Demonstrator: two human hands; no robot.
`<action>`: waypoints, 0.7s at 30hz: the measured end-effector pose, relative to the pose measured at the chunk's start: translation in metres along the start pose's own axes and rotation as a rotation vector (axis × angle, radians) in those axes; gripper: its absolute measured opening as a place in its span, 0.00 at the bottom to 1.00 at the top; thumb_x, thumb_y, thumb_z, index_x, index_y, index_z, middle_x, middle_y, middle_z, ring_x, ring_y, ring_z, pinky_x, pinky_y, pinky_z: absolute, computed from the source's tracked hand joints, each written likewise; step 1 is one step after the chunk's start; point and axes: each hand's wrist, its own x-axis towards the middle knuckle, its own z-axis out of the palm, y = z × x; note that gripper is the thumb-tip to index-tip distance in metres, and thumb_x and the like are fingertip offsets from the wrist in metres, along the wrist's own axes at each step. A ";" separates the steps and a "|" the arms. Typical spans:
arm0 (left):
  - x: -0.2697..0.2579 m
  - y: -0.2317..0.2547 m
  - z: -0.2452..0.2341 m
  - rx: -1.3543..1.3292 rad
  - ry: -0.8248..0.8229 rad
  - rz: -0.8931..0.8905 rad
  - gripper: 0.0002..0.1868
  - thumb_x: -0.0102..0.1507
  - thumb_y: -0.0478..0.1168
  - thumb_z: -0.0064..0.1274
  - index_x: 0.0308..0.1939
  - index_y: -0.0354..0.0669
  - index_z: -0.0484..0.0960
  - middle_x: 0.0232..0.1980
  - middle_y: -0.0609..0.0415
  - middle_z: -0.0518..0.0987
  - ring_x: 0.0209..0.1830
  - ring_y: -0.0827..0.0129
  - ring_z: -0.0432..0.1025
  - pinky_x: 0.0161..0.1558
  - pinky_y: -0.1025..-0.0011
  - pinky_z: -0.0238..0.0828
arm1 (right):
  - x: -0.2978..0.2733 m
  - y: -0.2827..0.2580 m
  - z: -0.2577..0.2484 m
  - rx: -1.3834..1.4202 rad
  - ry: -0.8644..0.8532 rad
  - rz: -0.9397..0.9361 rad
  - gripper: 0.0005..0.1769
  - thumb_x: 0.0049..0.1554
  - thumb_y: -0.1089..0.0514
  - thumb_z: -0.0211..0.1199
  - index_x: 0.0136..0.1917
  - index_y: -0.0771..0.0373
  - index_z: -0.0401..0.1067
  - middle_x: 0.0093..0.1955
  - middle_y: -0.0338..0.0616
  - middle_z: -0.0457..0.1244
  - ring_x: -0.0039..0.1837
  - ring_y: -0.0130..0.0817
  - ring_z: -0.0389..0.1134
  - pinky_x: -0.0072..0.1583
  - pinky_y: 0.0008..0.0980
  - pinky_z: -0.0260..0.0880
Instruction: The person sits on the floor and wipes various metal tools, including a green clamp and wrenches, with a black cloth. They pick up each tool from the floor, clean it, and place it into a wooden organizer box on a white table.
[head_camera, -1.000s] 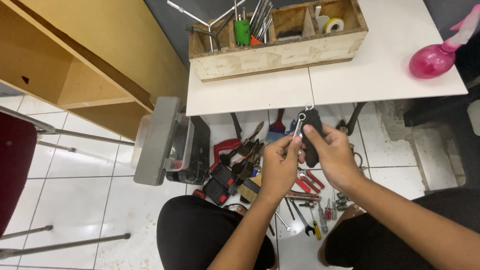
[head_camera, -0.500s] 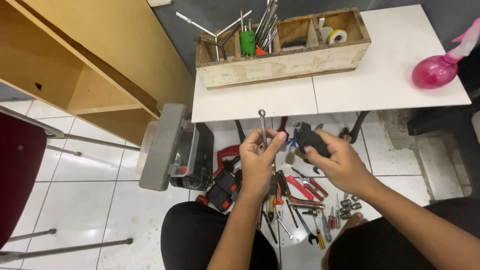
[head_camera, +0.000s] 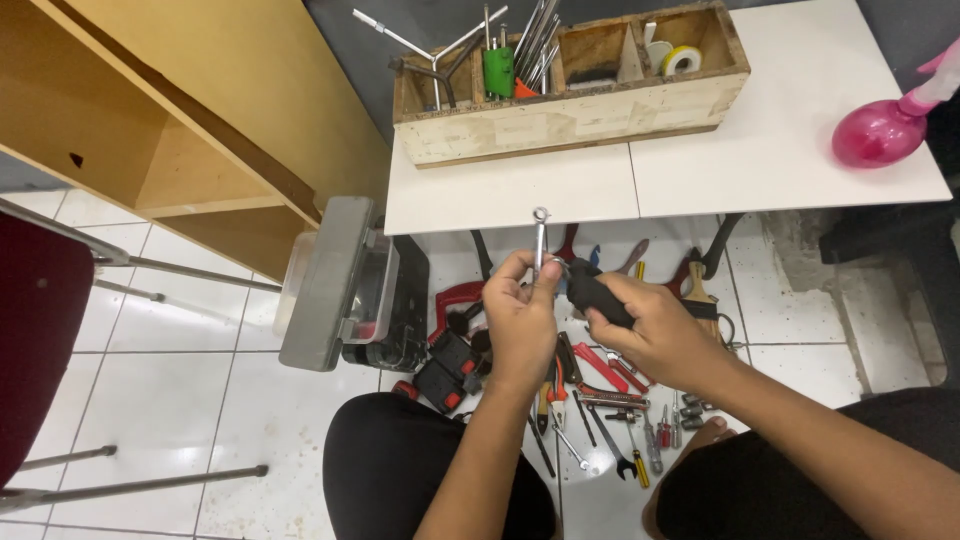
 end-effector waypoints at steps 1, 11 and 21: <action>0.002 -0.001 -0.002 0.000 -0.002 -0.002 0.03 0.65 0.31 0.54 0.40 0.34 0.82 0.27 0.57 0.75 0.16 0.83 0.65 0.18 0.85 0.58 | -0.001 0.004 0.001 0.000 0.001 0.003 0.06 0.57 0.59 0.63 0.44 0.64 0.76 0.23 0.49 0.62 0.28 0.33 0.60 0.32 0.30 0.60; 0.002 0.003 0.000 0.102 -0.068 -0.025 0.02 0.64 0.30 0.57 0.38 0.36 0.85 0.23 0.59 0.74 0.13 0.86 0.62 0.17 0.85 0.54 | -0.003 0.001 -0.003 0.160 -0.061 0.158 0.09 0.57 0.60 0.63 0.37 0.65 0.76 0.22 0.45 0.64 0.28 0.26 0.60 0.30 0.21 0.61; 0.011 -0.007 -0.004 -0.178 -0.094 -0.153 0.04 0.67 0.31 0.51 0.40 0.35 0.82 0.29 0.55 0.78 0.13 0.90 0.57 0.17 0.89 0.51 | 0.001 0.002 0.006 0.919 -0.044 0.587 0.15 0.62 0.56 0.59 0.41 0.71 0.73 0.27 0.55 0.65 0.33 0.40 0.73 0.39 0.38 0.77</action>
